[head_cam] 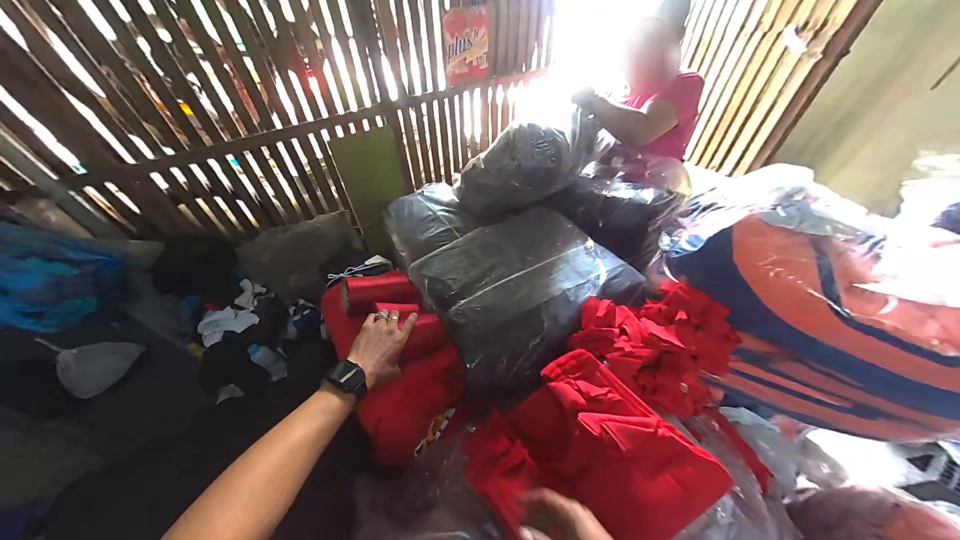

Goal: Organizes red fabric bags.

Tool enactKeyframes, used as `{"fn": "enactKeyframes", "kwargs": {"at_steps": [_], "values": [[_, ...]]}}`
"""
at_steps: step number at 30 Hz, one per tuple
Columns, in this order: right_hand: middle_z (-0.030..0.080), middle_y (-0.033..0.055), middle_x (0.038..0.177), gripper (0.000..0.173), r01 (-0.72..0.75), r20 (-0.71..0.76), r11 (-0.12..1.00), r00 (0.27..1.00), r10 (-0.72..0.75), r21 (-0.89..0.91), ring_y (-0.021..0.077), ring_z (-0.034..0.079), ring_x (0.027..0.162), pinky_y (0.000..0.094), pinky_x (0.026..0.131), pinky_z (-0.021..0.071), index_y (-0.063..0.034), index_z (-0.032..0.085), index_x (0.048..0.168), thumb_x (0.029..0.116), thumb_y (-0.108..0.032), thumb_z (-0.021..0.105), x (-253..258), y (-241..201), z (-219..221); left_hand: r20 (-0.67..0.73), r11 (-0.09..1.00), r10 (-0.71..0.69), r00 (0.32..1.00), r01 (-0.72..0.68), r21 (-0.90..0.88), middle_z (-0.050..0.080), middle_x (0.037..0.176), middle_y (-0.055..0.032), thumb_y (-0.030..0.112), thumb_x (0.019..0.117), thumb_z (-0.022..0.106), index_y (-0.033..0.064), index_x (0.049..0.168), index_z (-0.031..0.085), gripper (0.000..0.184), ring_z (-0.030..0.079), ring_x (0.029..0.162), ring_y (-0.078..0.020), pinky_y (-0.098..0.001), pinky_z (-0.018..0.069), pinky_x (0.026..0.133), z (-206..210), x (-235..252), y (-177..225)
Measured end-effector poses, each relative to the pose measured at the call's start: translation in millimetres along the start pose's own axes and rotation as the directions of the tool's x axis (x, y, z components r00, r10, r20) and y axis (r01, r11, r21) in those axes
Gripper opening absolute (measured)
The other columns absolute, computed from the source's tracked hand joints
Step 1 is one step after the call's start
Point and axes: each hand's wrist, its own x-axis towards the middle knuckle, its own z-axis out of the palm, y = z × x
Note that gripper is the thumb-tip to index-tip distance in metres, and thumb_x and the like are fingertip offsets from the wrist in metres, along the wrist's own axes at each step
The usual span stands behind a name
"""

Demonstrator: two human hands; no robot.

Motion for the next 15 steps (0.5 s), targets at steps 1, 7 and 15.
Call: {"fn": "enactKeyframes", "kwargs": {"at_steps": [1, 7, 15], "values": [[0.071, 0.0143, 0.119, 0.049, 0.143, -0.097, 0.989, 0.985, -0.145, -0.029, 0.0221, 0.071, 0.108, 0.0424, 0.096, 0.0589, 0.0004, 0.062, 0.132, 0.0932, -0.025, 0.075, 33.5, -18.0, 7.1, -0.018, 1.000, -0.003, 1.000, 0.002, -0.004, 0.047, 0.147, -0.0312, 0.033, 0.0698, 0.087, 0.0128, 0.160, 0.032, 0.108, 0.047, 0.136, -0.0474, -0.0619, 0.0366, 0.111, 3.7, -1.0, -0.8], [0.023, 0.0247, 0.166, 0.116, 0.224, -0.298, 0.870, 0.877, -0.376, -0.440, 0.0453, 0.025, 0.152, 0.0587, 0.121, 0.0312, -0.0109, 0.034, 0.161, 0.0663, -0.045, 0.093, 221.4, -121.0, 56.4, 0.039, 0.948, 0.015, 0.999, -0.002, -0.317, 0.040, 0.160, -0.0159, 0.043, 0.0785, 0.085, 0.0203, 0.160, 0.036, 0.098, 0.034, 0.149, -0.0374, -0.0633, 0.0251, 0.119, -5.5, -3.6, -30.5], [0.013, 0.0301, 0.167, 0.132, 0.104, -0.463, 0.827, 0.787, -0.408, -0.552, 0.0576, 0.025, 0.146, 0.0649, 0.116, 0.0311, -0.0238, 0.041, 0.158, 0.0435, -0.058, 0.097, 287.2, -114.8, 93.3, -0.073, 0.810, -0.263, 0.962, 0.179, -0.558, 0.052, 0.149, -0.0205, 0.042, 0.0834, 0.083, 0.0251, 0.147, 0.058, 0.070, 0.048, 0.139, -0.0413, -0.0672, 0.0399, 0.109, 32.1, 94.9, -163.4]]}}
